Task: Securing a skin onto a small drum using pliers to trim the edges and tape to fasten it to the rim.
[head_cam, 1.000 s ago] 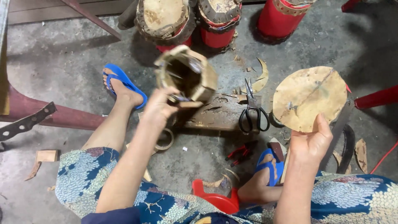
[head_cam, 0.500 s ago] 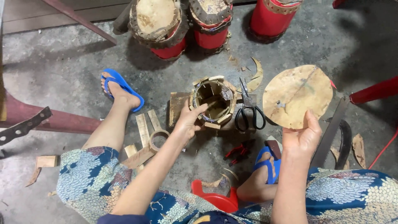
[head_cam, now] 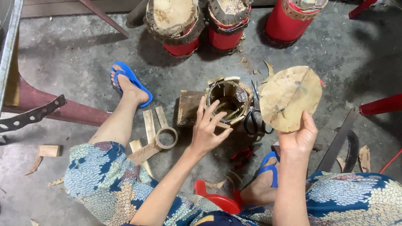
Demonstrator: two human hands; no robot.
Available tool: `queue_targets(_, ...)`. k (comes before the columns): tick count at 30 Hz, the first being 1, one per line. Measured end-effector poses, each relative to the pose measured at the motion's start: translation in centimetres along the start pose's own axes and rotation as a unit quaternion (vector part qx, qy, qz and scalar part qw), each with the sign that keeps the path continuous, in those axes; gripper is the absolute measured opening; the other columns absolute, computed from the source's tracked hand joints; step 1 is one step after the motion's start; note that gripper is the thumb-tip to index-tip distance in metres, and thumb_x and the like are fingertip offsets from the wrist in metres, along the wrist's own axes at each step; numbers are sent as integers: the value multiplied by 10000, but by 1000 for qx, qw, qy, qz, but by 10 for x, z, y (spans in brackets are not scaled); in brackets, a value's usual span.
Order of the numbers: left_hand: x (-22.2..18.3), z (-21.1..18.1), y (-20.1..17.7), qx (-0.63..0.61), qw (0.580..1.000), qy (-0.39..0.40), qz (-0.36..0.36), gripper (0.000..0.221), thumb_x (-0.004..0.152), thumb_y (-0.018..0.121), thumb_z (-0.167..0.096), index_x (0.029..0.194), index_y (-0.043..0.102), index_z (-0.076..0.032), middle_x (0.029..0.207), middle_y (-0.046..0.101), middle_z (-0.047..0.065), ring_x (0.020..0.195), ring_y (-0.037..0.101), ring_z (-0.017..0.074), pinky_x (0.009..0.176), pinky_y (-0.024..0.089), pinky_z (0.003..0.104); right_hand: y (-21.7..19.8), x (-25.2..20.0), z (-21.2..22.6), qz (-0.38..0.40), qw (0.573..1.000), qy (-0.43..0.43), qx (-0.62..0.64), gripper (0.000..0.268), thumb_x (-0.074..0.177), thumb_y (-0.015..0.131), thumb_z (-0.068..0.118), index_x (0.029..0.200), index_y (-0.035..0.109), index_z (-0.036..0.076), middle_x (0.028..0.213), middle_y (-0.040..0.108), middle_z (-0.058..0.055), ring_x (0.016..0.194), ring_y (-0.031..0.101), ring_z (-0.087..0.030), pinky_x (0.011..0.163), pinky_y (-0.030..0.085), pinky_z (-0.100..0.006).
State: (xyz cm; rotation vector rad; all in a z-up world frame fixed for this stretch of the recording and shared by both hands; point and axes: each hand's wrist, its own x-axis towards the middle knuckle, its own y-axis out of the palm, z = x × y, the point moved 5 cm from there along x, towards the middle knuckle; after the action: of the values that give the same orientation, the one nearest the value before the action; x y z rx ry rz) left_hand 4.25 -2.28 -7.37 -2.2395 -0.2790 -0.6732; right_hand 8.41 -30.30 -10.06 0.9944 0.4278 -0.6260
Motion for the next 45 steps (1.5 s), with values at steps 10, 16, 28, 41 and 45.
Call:
queue_targets(10, 6, 3, -5, -56, 998, 1, -8, 467, 732, 880, -432, 1043, 739, -113, 1081, 697, 32, 1437, 408, 430, 1135, 450, 431, -8, 5, -3, -12, 1000, 14, 4, 422, 860, 772, 200, 1273, 696, 154, 1318, 744, -62, 1230, 719, -231, 1100, 536, -511)
queue_targets(16, 6, -1, -4, -49, 998, 12, -22, 464, 764, 839, -448, 1043, 735, -93, 1070, 691, 50, 1432, 404, 467, 1146, 434, 454, -19, 15, 3, 29, 999, 12, 0, 408, 871, 753, 203, 1272, 699, 149, 1291, 757, -65, 1198, 738, -247, 1088, 555, -511)
queue_targets(28, 5, 16, -4, -50, 994, -5, 96, 750, 767, 718, -625, 1392, 584, -232, 1430, 558, 6, 1538, 222, 359, 1217, 355, 463, -26, 7, 23, 88, 995, -18, -40, 341, 913, 721, 184, 1251, 719, 139, 1222, 767, -81, 1113, 760, -245, 981, 621, -450)
queue_targets(41, -66, 228, -91, 108, 904, -412, 35, 345, 947, 688, -453, 975, 742, -113, 928, 749, 149, 952, 708, 412, 814, 583, 510, -60, 22, 12, 280, 920, -79, -264, 277, 893, 684, -43, 1006, 657, 209, 777, 649, -4, 805, 708, -137, 986, 539, -298)
queue_targets(45, -154, 217, -16, 288, 853, -311, 304, 569, 855, 677, -644, 756, 732, -86, 736, 724, 168, 793, 762, 328, 703, 597, 441, -30, -30, -76, 397, 765, -41, -505, 246, 723, 881, 23, 934, 790, 111, 859, 765, -26, 829, 658, -109, 832, 538, -332)
